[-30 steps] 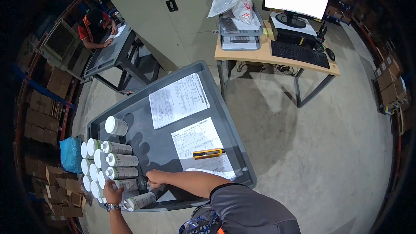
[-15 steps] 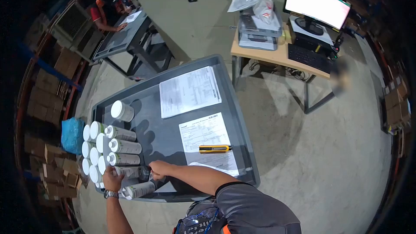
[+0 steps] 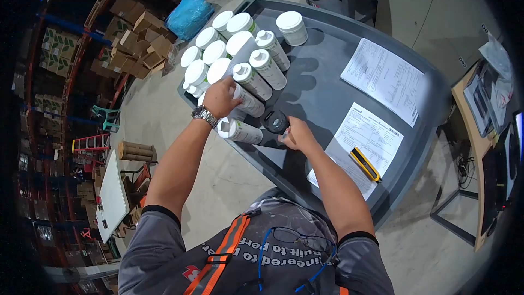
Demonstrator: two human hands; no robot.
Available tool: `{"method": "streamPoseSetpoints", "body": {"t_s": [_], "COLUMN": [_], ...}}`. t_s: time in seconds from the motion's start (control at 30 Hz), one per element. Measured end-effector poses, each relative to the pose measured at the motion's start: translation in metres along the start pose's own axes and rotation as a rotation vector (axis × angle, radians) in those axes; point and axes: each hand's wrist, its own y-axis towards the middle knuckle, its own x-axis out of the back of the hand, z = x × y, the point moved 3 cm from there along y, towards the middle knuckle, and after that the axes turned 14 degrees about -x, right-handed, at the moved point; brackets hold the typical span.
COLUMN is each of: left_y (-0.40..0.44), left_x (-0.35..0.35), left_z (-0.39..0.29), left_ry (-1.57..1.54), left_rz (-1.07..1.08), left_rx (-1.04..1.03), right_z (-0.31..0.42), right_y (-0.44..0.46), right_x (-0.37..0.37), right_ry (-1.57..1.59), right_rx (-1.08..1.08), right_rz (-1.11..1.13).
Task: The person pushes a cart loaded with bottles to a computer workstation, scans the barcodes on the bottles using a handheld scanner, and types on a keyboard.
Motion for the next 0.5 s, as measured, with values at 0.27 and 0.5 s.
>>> {"method": "streamPoseSetpoints", "body": {"t_s": [0.27, 0.5], "left_y": [-0.001, -0.004], "left_x": [-0.001, -0.015], "left_z": [0.003, 0.02], "left_ry": [-0.015, -0.011], "left_rz": [-0.022, -0.121], "left_rx": [-0.018, -0.129], "right_z": [0.004, 0.006], "right_y": [0.006, 0.015], "right_x": [0.0, 0.009], "right_ry": [0.037, 0.058], "right_rx": [-0.013, -0.06], "right_rz": [-0.355, -0.344]}}
